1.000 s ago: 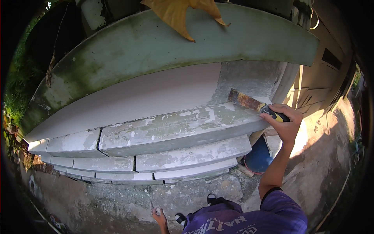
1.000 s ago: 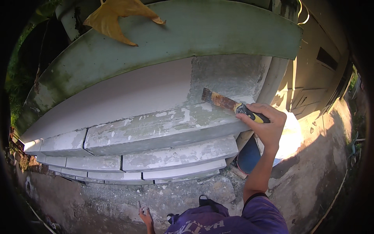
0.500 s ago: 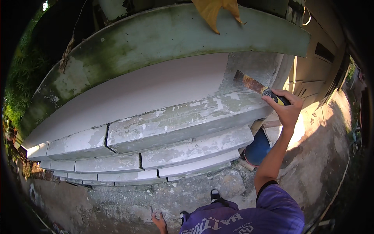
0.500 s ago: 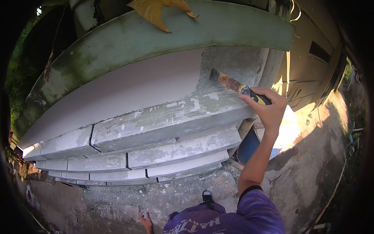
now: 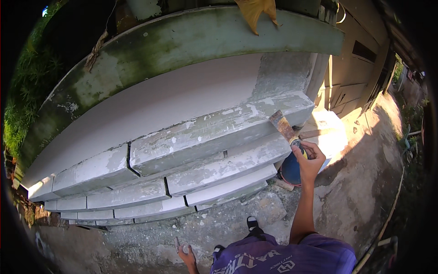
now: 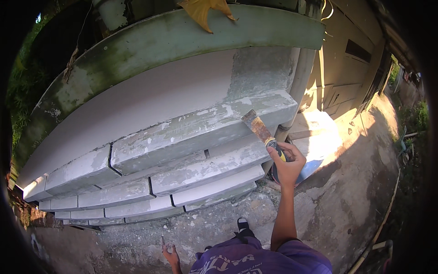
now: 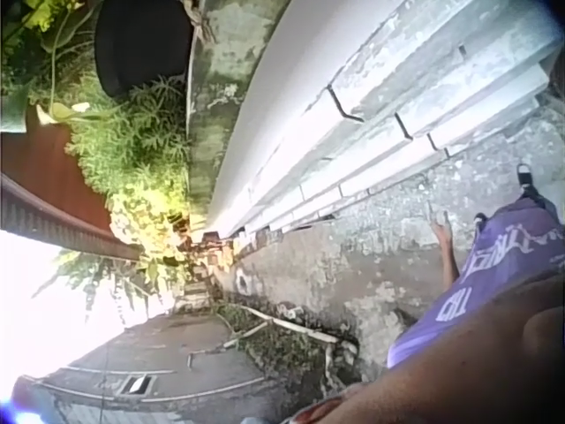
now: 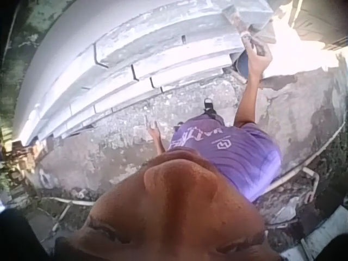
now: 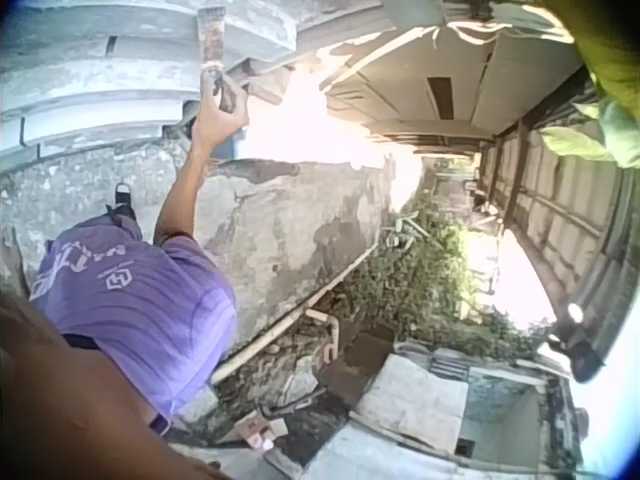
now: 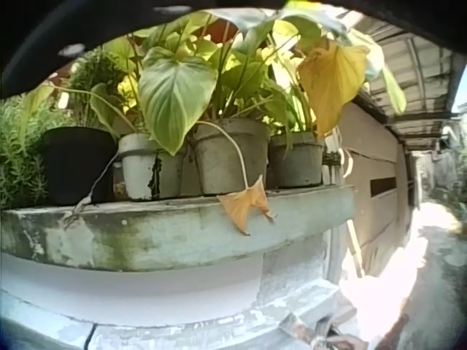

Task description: Scraping and applying filler to a concrete wall structure.

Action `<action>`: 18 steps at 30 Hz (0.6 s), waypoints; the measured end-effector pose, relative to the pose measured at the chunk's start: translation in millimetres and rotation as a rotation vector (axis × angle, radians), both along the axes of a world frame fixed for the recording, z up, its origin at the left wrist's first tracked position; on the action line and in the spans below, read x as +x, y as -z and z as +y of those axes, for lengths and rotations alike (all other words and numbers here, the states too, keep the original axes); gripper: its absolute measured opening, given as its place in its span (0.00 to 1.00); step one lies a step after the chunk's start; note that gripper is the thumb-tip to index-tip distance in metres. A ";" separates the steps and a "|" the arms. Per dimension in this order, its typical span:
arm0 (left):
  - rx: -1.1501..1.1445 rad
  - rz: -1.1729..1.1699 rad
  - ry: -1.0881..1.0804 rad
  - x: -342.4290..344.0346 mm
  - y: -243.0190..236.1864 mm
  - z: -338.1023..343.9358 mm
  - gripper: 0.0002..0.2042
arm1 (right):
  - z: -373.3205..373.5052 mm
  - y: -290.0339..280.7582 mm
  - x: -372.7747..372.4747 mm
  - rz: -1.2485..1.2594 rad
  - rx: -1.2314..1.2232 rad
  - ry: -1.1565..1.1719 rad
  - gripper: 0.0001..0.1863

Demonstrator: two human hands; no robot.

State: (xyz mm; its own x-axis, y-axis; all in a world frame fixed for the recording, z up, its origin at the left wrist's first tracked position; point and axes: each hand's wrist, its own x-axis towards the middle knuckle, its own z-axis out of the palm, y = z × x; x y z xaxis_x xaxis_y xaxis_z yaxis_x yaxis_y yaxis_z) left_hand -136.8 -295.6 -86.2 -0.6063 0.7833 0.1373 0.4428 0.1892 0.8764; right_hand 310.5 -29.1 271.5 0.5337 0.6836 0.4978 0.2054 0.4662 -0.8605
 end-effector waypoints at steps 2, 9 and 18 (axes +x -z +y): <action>-0.011 0.031 -0.011 -2.1 -8.7 -3.1 0.13 | -16.5 34.0 -15.1 0.116 -0.068 -0.017 0.15; -0.024 0.152 -0.001 0.5 -80.4 44.9 0.16 | -83.4 81.4 -56.4 0.578 -0.175 -0.276 0.18; 0.481 0.399 0.125 26.2 -206.3 159.0 0.20 | -123.1 85.8 -75.8 0.709 -0.160 -0.428 0.24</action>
State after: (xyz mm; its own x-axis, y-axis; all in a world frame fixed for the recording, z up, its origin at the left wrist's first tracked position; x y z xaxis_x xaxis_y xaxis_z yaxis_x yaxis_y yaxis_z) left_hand -110.6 -136.6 120.1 -0.3439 0.6392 0.6879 0.7463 -0.2586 0.6134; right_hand 234.6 -152.2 185.8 0.3619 0.9319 0.0223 -0.5755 0.2422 -0.7811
